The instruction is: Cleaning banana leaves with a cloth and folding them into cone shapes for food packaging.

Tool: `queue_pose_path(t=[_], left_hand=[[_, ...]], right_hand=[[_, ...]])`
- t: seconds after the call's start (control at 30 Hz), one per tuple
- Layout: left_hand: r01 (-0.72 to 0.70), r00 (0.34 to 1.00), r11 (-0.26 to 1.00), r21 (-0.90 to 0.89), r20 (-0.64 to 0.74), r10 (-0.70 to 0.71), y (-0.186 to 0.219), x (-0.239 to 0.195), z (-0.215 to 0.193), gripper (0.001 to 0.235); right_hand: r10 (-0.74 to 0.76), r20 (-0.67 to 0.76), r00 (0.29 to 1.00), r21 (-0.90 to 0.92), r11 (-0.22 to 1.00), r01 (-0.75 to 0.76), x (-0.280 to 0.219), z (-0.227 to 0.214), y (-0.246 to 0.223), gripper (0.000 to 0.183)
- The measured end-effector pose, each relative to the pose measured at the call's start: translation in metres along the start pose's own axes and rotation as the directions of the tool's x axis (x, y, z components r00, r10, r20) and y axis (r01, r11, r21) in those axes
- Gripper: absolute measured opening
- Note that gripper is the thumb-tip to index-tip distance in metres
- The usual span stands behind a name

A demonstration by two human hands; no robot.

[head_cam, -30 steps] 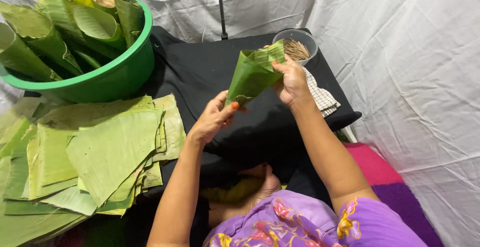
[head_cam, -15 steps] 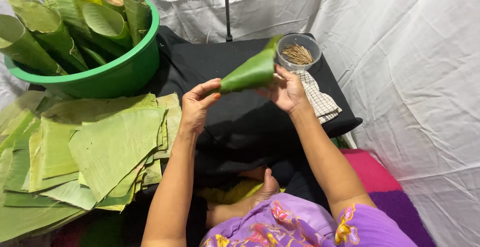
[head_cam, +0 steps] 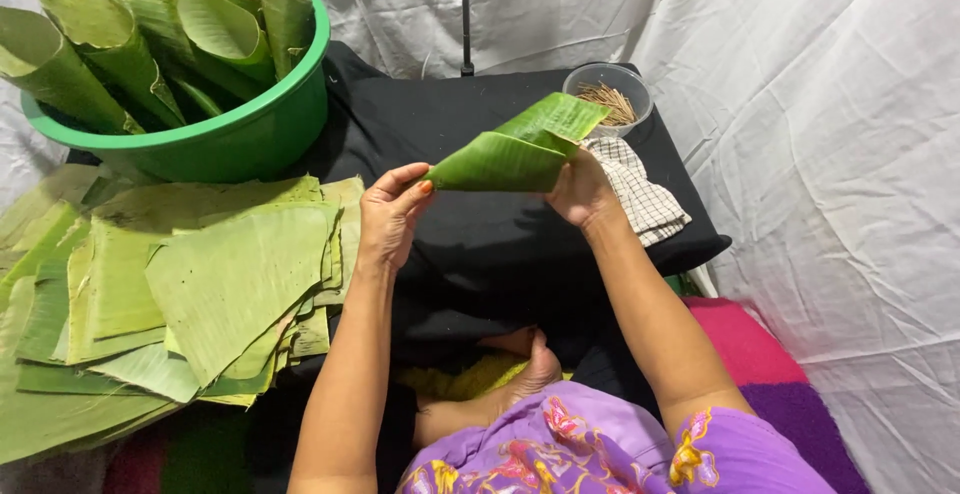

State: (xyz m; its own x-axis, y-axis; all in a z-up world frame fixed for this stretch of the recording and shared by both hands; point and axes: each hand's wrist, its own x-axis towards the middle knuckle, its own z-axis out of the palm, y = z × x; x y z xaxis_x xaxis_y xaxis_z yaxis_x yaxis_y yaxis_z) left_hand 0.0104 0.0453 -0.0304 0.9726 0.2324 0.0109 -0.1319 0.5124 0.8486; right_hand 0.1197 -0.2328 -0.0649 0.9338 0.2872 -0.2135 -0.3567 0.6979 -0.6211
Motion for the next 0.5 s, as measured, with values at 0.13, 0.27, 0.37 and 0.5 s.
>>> queue_pose_path(t=[0.13,0.27,0.37,0.5], left_hand=[[-0.055,0.998,0.997,-0.050,-0.011,0.055,0.005,-0.003,-0.001,0.030],[-0.112,0.993,0.987,-0.119,0.008,0.114,0.010,-0.006,0.000,0.020],[-0.089,0.996,0.980,-0.177,0.015,0.093,0.015,-0.013,0.002,0.017],[-0.030,0.999,0.987,-0.155,-0.029,0.026,0.012,-0.010,-0.003,0.026]], right_hand=[[0.182,0.218,0.959,-0.150,0.977,-0.152,-0.027,0.025,-0.005,0.048],[0.238,0.343,0.909,-0.127,0.970,-0.206,-0.034,0.030,-0.007,0.047],[0.157,0.281,0.947,-0.181,0.977,-0.108,-0.019,0.020,-0.004,0.039],[-0.079,0.219,0.972,-0.410,0.897,0.165,-0.043,0.072,-0.008,0.050]])
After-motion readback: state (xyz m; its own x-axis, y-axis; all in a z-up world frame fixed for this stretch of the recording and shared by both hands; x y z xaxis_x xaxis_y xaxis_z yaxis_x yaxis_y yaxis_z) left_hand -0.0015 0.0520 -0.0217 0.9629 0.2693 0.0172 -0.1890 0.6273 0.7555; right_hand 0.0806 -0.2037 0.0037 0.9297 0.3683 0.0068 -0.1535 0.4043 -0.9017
